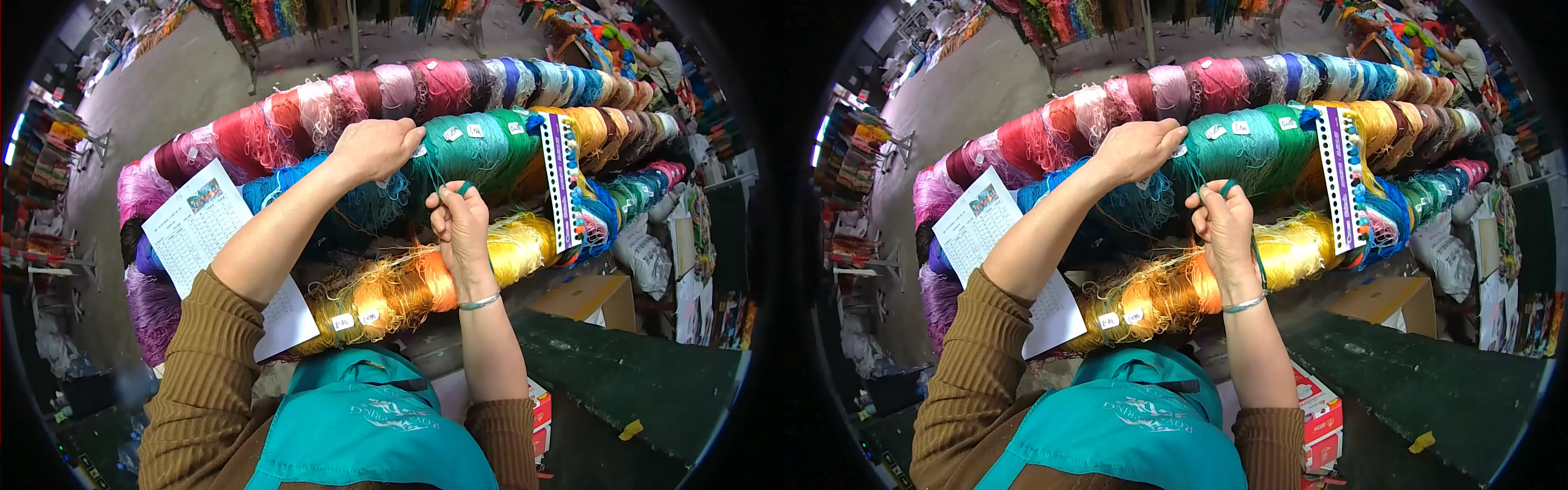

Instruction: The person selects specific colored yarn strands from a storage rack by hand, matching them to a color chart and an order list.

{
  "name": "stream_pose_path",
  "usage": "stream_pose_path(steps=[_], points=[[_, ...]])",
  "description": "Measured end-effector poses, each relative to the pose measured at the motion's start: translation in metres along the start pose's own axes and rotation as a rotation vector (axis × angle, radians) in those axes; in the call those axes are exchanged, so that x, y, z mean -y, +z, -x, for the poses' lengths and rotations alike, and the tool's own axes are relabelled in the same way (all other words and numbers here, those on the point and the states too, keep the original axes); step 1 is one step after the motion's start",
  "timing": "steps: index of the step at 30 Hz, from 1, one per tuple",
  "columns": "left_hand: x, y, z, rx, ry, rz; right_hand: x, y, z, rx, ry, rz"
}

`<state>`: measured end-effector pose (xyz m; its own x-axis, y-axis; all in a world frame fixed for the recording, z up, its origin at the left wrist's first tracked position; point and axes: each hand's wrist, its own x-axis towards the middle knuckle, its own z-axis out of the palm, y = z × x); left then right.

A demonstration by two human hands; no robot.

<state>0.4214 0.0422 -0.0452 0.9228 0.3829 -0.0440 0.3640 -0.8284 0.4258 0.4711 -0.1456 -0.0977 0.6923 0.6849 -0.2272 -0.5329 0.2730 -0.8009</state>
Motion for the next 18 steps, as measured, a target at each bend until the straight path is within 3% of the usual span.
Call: stream_pose_path(steps=[5,7,11,15,18], points=[[0.002,0.002,-0.001,-0.004,0.004,-0.006,0.004,0.001,0.002,0.032,0.072,-0.031],[0.001,0.001,-0.001,-0.007,0.007,-0.004,0.004,0.002,0.006,0.049,0.055,0.113],[-0.003,-0.003,-0.001,0.037,-0.023,-0.019,0.016,-0.004,0.049,-0.076,0.045,0.199],[-0.001,-0.001,-0.004,0.070,-0.027,-0.015,0.033,-0.069,0.150,-0.192,0.196,0.124],[0.003,0.003,-0.005,0.036,-0.011,-0.002,0.013,-0.165,0.247,-0.490,0.321,0.191]])
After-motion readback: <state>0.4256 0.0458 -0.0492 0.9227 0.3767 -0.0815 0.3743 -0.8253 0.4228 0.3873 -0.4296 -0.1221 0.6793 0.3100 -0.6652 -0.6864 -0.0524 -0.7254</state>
